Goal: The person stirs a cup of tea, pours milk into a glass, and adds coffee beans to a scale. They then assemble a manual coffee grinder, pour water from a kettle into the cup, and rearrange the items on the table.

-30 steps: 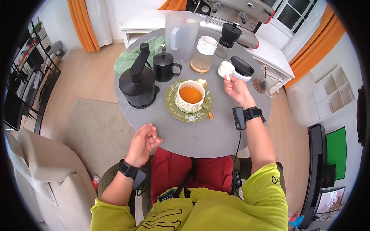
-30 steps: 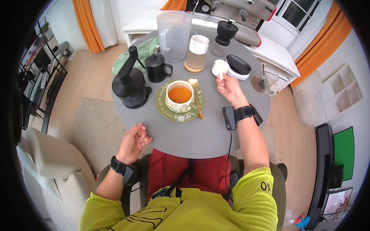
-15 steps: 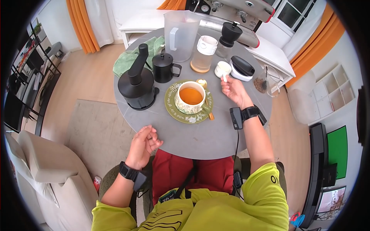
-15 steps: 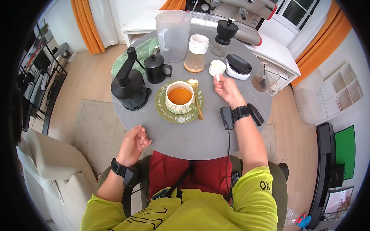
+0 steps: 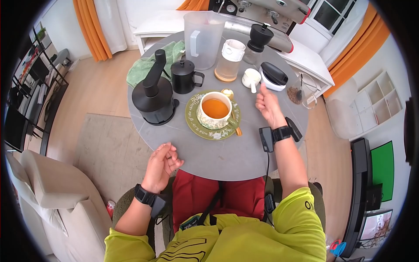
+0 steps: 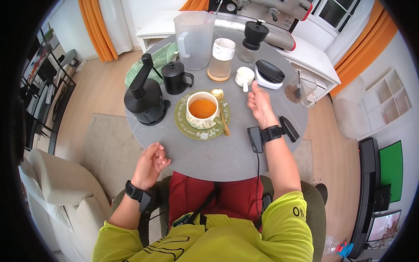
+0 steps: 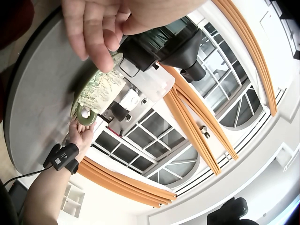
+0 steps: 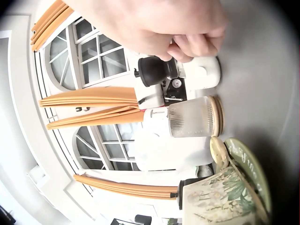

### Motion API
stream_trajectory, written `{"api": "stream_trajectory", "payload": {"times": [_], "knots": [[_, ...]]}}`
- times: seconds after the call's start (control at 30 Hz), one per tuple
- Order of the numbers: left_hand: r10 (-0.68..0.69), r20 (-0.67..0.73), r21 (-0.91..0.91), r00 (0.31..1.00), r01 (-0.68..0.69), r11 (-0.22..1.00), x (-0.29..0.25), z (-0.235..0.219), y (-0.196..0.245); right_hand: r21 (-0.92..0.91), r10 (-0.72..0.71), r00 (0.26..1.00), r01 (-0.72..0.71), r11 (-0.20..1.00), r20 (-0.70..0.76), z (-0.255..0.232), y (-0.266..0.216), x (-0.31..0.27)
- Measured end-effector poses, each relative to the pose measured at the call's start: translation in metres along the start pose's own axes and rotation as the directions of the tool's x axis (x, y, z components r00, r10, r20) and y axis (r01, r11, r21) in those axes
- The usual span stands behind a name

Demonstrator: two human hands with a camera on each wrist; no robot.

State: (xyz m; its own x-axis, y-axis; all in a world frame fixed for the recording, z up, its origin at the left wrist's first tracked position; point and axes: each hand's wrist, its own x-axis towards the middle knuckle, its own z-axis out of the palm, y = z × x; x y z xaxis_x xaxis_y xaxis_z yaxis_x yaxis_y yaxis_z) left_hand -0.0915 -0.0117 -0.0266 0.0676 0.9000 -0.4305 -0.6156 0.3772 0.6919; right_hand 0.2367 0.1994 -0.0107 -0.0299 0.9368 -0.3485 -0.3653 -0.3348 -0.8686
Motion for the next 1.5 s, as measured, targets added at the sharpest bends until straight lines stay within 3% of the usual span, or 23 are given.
{"api": "stream_trajectory", "payload": {"times": [0.07, 0.1, 0.17, 0.3, 0.47, 0.6, 0.67, 0.7, 0.77, 0.8, 0.87, 0.9, 1.0, 1.13, 1.27, 1.33, 1.37, 1.43, 1.5], "knots": [[0.003, -0.003, 0.000, 1.000, -0.003, 1.000, 0.000, 0.000, 0.000, -0.046, -0.266, 0.956, 0.262, 0.964, -0.124, 0.003, -0.002, -0.009], [0.003, -0.001, 0.001, 1.000, -0.003, 1.000, 0.000, 0.000, 0.000, -0.048, -0.266, 0.956, 0.262, 0.964, -0.122, 0.004, -0.003, -0.013], [0.006, 0.004, 0.000, 1.000, -0.006, 1.000, 0.000, 0.000, 0.000, -0.091, -0.487, 0.850, 0.479, 0.873, -0.198, 0.013, -0.008, -0.030], [0.008, 0.010, 0.005, 1.000, -0.008, 1.000, -0.001, 0.001, 0.000, -0.158, -0.625, 0.760, 0.605, 0.780, -0.179, 0.011, -0.003, -0.044], [0.009, 0.012, 0.013, 1.000, -0.009, 1.000, -0.001, 0.001, 0.000, -0.221, -0.627, 0.757, 0.590, 0.776, -0.182, 0.024, -0.002, -0.045], [0.006, 0.004, 0.008, 1.000, -0.006, 1.000, 0.000, 0.000, -0.002, -0.370, -0.666, 0.745, 0.611, 0.700, -0.030, 0.042, -0.029, -0.031], [0.007, 0.005, 0.003, 1.000, -0.007, 1.000, 0.000, -0.001, -0.002, -0.572, -0.700, 0.691, 0.653, 0.497, 0.180, 0.052, -0.048, -0.013], [0.007, 0.007, 0.006, 1.000, -0.007, 1.000, -0.001, 0.000, -0.001, -0.573, -0.699, 0.691, 0.653, 0.495, 0.184, 0.058, -0.056, -0.005], [0.009, 0.007, 0.006, 1.000, -0.009, 1.000, -0.001, 0.000, -0.001, -0.708, -0.696, 0.626, 0.664, 0.241, 0.351, 0.075, -0.072, 0.011], [0.007, 0.014, 0.004, 1.000, -0.008, 1.000, -0.001, 0.000, -0.001, -0.707, -0.694, 0.626, 0.666, 0.239, 0.355, 0.083, -0.078, 0.015], [0.009, 0.017, -0.002, 1.000, -0.009, 1.000, -0.001, -0.001, -0.001, -0.801, -0.618, 0.662, 0.593, 0.085, 0.425, 0.100, -0.089, 0.023], [0.005, 0.026, -0.007, 1.000, -0.005, 1.000, -0.001, -0.001, -0.001, -0.829, -0.566, 0.705, 0.556, 0.067, 0.427, 0.107, -0.093, 0.027], [0.005, 0.032, -0.023, 0.999, -0.004, 1.000, -0.001, -0.001, 0.000, -0.855, -0.541, 0.711, 0.517, -0.029, 0.448, 0.122, -0.093, 0.040], [0.005, 0.028, -0.025, 1.000, -0.004, 1.000, -0.004, 0.003, 0.002, -0.884, -0.448, 0.786, 0.467, -0.023, 0.427, 0.126, -0.088, 0.060], [0.075, 0.013, 0.023, 0.997, -0.075, 0.997, -0.014, 0.013, 0.010, -0.880, -0.470, 0.774, 0.475, -0.012, 0.424, 0.122, -0.084, 0.072], [0.237, 0.102, 0.258, 0.966, -0.256, 0.932, -0.015, 0.017, 0.014, -0.887, -0.480, 0.783, 0.461, 0.020, 0.396, 0.123, -0.082, 0.074], [0.237, 0.104, 0.258, 0.966, -0.257, 0.931, -0.015, 0.017, 0.014, -0.895, -0.497, 0.788, 0.443, 0.048, 0.363, 0.122, -0.083, 0.072], [0.348, 0.314, 0.642, 0.883, -0.467, 0.607, -0.016, 0.018, 0.017, -0.894, -0.505, 0.787, 0.443, 0.065, 0.353, 0.122, -0.085, 0.068], [0.276, 0.298, 0.741, 0.914, -0.404, 0.537, -0.026, 0.025, 0.025, -0.891, -0.514, 0.785, 0.446, 0.083, 0.345, 0.123, -0.087, 0.064]]}}
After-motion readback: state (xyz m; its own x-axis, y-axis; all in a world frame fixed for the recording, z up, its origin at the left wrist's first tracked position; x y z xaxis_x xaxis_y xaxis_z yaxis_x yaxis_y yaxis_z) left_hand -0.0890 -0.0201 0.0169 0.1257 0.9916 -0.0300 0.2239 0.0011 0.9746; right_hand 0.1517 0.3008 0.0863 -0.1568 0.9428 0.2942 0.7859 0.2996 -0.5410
